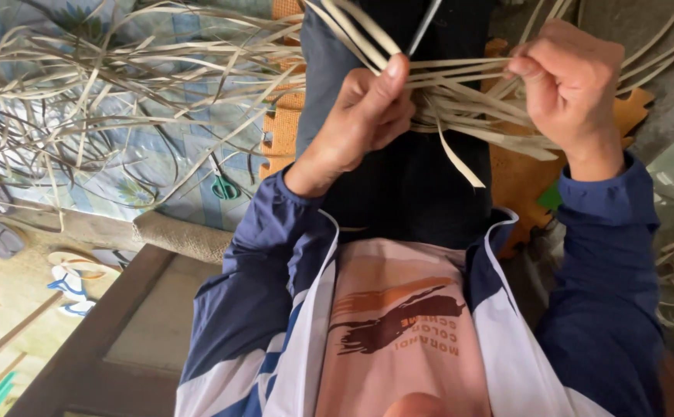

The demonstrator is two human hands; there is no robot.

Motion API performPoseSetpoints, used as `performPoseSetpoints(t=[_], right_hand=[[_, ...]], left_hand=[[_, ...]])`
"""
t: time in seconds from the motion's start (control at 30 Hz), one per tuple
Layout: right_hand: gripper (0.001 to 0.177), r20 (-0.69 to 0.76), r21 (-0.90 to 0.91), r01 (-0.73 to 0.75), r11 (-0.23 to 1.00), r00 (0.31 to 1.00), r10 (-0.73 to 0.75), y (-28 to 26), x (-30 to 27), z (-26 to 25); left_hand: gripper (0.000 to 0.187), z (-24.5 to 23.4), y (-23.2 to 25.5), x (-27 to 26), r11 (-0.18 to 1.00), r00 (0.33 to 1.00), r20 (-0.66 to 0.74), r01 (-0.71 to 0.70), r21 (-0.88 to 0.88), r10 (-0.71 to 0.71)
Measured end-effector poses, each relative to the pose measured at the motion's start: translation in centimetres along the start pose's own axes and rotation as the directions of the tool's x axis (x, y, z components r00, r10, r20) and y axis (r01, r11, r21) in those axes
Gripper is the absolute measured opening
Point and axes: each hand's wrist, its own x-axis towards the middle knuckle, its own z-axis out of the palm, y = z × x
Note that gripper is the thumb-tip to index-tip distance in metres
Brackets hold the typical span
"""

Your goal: The person is weaving a pouch using dried plant fibers, interlacing strips and trimming them with a small knife.

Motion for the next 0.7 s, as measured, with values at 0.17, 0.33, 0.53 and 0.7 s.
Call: performPoseSetpoints(t=[0.17,0.33,0.53,0.7], right_hand=[[0.031,0.032,0.049,-0.117,0.992,0.993,0.116,0.3,0.4,-0.8],[0.025,-0.105,0.226,-0.124,0.966,0.983,0.151,-4.2,3.4,2.7],[0.037,-0.278,-0.055,0.147,0.988,0.948,-0.157,-8.8,1.9,4.0],[0.035,-0.223,0.034,0.064,0.997,0.973,-0.054,-9.2,-0.2,2.6]], left_hand=[[0.057,-1.7,2.9,-0.9,0.997,0.997,-0.064,0.051,0.057,-0.047],[0.040,-1.0,-2.1,-1.6,0.984,0.977,-0.124,-0.166,0.061,0.173],[0.051,2.5,-6.8,-0.4,0.806,0.880,-0.116,-0.361,0.469,0.461],[0.050,3.9,-6.2,-1.4,0.650,0.832,0.001,-0.435,0.623,0.555]])
